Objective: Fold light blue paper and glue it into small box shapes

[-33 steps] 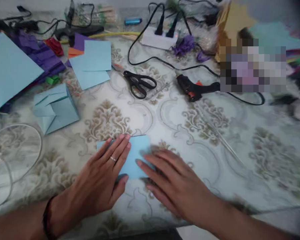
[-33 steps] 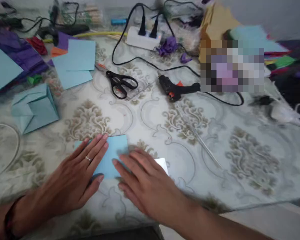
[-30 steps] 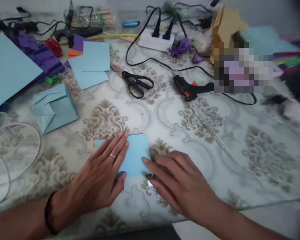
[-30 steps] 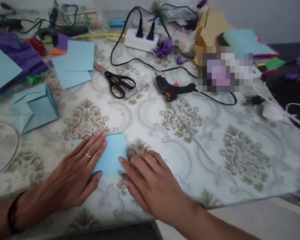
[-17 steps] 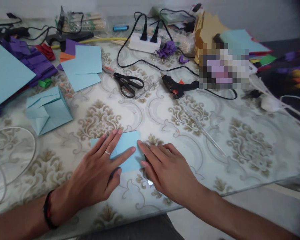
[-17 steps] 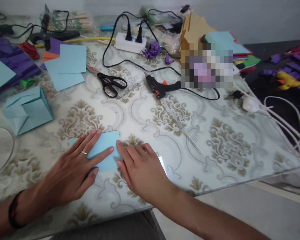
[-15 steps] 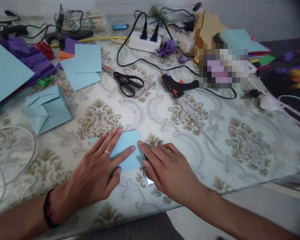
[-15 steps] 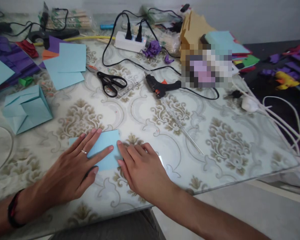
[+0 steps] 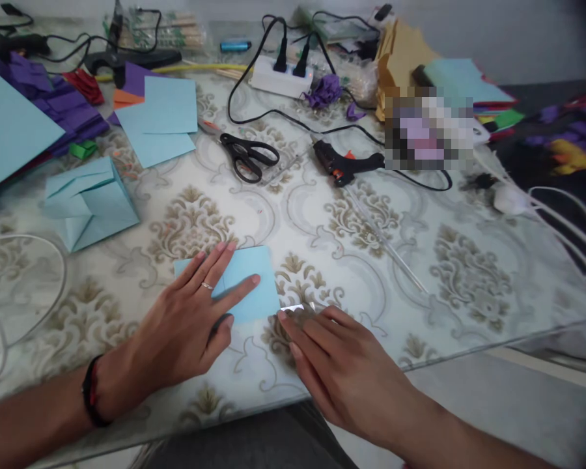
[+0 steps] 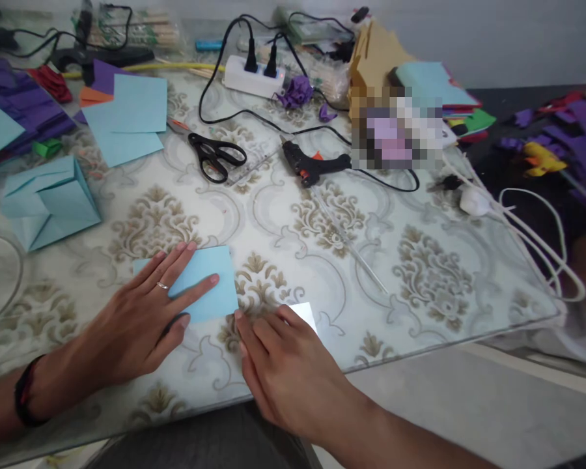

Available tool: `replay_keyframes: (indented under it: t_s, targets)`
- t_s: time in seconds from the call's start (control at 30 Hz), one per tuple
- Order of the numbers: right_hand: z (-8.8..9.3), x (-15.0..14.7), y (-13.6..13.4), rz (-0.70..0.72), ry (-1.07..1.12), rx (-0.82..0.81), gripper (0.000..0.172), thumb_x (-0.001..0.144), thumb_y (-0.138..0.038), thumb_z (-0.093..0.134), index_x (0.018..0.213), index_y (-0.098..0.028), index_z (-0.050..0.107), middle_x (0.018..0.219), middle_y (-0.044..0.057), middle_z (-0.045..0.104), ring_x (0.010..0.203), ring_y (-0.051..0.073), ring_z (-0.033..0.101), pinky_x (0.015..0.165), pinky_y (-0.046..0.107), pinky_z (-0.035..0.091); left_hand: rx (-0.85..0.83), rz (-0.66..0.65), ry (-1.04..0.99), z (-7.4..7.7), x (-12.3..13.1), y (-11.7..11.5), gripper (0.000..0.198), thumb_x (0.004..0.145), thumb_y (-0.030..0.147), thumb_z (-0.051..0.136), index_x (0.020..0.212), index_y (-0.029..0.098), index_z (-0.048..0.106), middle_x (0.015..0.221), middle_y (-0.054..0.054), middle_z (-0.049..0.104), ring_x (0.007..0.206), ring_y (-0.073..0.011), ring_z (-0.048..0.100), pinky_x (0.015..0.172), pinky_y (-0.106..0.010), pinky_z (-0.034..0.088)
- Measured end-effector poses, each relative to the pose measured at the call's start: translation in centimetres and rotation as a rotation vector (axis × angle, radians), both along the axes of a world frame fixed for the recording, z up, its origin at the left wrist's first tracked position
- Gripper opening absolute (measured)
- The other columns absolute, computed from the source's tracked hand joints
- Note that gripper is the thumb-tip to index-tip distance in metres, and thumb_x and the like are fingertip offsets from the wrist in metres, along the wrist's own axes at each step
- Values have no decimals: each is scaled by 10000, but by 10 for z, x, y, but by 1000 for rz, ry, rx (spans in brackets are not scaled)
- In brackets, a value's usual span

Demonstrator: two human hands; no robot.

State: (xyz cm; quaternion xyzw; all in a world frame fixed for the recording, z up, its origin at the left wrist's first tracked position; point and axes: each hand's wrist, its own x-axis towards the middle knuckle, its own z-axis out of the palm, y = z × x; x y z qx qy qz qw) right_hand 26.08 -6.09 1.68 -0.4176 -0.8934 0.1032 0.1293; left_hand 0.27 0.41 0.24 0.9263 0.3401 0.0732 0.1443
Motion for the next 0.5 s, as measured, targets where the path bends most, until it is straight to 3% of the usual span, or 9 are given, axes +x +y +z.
replay_keyframes:
  t_s: [0.23, 0.5]
  targets:
    - [-3, 0, -1, -73, 87, -7, 356, 1065, -147, 419, 1290, -7, 656, 938, 114, 759, 776, 219, 664, 790, 399, 478, 7, 5, -7, -3, -1, 0, 641, 982, 263, 555, 1612, 289, 434, 1774, -143, 114, 1616, -393, 180, 1269, -626, 277]
    - [-12, -11, 17, -155, -33, 59, 393, 1076, -179, 387, 1320, -27, 656, 896, 104, 741, 749, 225, 656, 735, 390, 449, 15, 12, -32, -7, -2, -1, 669, 968, 273, 607, 1611, 305, 427, 1781, -119, 59, 1612, -394, 194, 1283, -610, 252]
